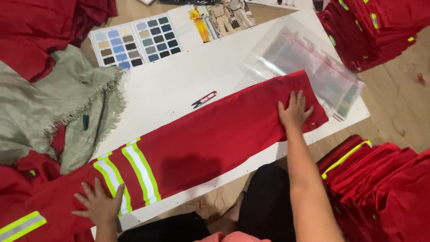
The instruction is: Trimming loose threads from red workwear uniforms and folding them neatly.
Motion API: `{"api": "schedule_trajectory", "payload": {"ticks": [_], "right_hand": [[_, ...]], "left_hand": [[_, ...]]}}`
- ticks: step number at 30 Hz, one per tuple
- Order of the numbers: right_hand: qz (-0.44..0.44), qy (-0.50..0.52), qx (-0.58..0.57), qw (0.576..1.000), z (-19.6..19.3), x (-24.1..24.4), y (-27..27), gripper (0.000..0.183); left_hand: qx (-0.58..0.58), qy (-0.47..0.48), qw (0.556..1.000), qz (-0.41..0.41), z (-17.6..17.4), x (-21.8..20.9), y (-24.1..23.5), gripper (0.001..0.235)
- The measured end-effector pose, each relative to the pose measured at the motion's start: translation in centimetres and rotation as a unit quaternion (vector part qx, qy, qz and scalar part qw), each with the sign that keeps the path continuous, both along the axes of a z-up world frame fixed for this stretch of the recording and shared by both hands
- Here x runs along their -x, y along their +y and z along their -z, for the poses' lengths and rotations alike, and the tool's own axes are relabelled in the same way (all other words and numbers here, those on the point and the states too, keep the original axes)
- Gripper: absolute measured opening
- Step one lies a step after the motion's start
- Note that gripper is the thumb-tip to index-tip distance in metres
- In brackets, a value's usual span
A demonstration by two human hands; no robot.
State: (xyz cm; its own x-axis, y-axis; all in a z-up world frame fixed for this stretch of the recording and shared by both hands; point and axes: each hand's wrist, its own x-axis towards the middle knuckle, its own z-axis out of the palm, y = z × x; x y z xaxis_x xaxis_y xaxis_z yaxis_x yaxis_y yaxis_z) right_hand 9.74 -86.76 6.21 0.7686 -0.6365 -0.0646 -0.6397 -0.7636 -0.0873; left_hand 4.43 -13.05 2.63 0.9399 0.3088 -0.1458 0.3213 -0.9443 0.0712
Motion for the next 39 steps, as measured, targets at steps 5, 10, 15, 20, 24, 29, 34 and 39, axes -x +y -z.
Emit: {"api": "schedule_trajectory", "payload": {"ticks": [5, 10, 15, 20, 24, 29, 34, 39], "right_hand": [[-0.172, -0.174, 0.140, 0.959, -0.7, -3.7, 8.9, 0.056], [-0.367, 0.031, -0.037, 0.929, 2.8, -6.6, 12.0, 0.077], [-0.410, -0.007, 0.031, 0.911, 3.5, -8.1, 7.5, 0.074], [-0.462, -0.002, 0.179, 0.869, 0.7, -10.1, 3.9, 0.054], [-0.389, 0.210, 0.250, 0.862, -2.9, -11.2, 4.9, 0.049], [-0.299, 0.202, 0.132, 0.923, -5.4, -9.2, 1.4, 0.037], [-0.313, 0.217, 0.261, 0.887, -4.9, -5.7, -10.3, 0.037], [-0.364, -0.050, 0.079, 0.927, -6.0, 0.8, -21.0, 0.013]], "left_hand": [[0.003, -0.198, 0.972, 0.130, -2.1, -3.0, -4.6, 0.092], [0.059, -0.007, 0.979, 0.195, -3.3, -5.1, -7.0, 0.087], [0.067, 0.005, 0.991, 0.111, 0.8, -6.9, -1.1, 0.073], [0.013, -0.147, 0.971, 0.190, -1.0, -9.9, 4.1, 0.044], [-0.086, -0.025, 0.955, 0.284, -0.5, -13.1, 6.6, 0.026], [-0.066, 0.112, 0.970, 0.205, 0.7, -12.3, 12.3, 0.028], [-0.174, 0.030, 0.962, 0.210, -6.3, -6.5, 15.9, 0.020], [-0.216, -0.320, 0.903, 0.189, -16.8, -2.2, 14.1, 0.008]]}}
